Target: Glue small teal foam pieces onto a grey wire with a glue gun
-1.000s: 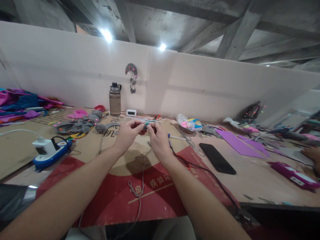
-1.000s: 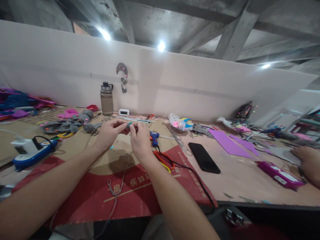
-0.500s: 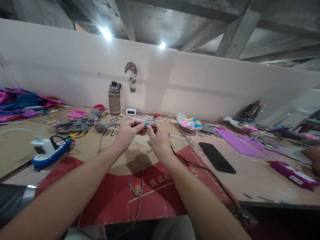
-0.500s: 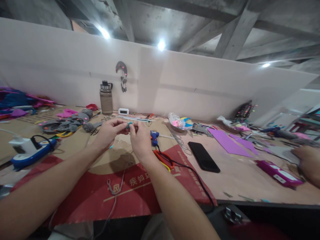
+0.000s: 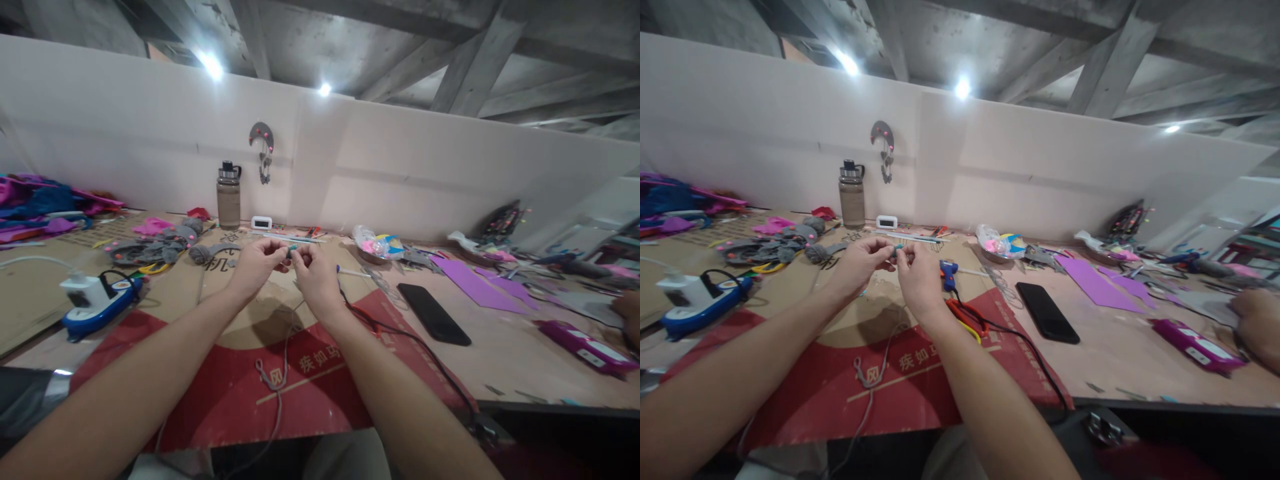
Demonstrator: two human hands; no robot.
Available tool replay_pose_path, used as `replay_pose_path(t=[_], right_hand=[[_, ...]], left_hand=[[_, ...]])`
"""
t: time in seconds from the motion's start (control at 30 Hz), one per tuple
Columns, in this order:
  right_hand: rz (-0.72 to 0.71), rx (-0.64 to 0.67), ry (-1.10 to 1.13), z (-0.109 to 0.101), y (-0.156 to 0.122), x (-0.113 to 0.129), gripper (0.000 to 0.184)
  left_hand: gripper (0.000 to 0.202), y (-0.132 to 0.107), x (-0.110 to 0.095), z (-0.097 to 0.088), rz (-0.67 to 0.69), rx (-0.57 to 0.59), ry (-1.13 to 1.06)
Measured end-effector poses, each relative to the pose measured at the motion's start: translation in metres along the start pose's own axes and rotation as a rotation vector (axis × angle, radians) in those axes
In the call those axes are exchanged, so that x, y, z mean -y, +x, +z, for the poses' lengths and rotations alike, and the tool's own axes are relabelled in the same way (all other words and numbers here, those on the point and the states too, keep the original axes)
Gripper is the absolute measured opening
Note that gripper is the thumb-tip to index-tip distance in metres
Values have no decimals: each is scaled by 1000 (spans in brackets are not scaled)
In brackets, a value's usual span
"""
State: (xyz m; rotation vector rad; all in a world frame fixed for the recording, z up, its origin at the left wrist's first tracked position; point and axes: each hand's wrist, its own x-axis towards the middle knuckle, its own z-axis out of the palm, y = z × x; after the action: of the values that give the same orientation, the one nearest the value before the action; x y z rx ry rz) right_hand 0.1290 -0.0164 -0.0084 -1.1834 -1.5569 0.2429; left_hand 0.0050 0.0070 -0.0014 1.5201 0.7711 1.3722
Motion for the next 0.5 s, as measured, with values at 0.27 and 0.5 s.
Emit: replay_pose_path(t=[0.27, 0.5], right_hand=[[3, 0, -3, 1, 0, 0, 19], [21, -7, 39, -2, 0, 1, 18]], left_hand=[[16, -2, -3, 1, 2, -20, 31], [19, 0, -3, -1, -57, 44, -112]])
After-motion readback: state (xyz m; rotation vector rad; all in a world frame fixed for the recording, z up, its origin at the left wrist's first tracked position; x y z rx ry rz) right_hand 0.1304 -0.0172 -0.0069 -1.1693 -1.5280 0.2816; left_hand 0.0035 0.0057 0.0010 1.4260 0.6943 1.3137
